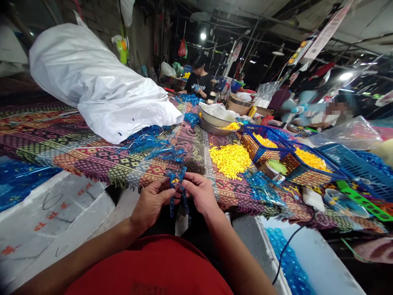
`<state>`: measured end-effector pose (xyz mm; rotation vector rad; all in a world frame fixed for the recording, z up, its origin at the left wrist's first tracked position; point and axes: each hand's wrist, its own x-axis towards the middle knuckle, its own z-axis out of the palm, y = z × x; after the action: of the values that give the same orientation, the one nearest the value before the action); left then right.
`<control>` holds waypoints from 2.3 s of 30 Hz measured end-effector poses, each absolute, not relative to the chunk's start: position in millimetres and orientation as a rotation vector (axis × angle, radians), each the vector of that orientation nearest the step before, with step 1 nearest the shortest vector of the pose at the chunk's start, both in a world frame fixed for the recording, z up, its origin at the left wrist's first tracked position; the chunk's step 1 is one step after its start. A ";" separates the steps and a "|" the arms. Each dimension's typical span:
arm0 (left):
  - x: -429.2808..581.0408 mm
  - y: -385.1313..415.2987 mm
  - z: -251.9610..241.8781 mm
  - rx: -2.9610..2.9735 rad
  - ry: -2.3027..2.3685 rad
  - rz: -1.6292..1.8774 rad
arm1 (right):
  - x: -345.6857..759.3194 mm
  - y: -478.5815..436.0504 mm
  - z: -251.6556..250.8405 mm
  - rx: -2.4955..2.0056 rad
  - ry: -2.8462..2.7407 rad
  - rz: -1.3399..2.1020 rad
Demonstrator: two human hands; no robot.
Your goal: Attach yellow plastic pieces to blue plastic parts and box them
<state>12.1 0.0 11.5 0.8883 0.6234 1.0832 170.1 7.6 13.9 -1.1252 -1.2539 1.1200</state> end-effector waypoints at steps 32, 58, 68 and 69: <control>16.7 -5.0 13.0 1.270 0.746 1.011 | 150.0 -7.8 0.9 -1.134 -1.074 0.934; 20.1 5.5 -6.3 0.548 0.300 0.816 | 141.8 -5.1 4.1 -0.894 -0.951 1.433; 9.0 -2.7 -9.2 0.546 0.456 0.609 | 150.7 4.5 16.9 -0.970 -0.874 1.179; 9.3 -3.0 -8.9 0.542 0.448 0.594 | 150.8 4.4 16.7 -0.979 -0.869 1.181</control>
<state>9.3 -3.0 -8.9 0.5417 0.4480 0.5940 150.8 4.4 16.7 -0.9789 -0.8692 1.1805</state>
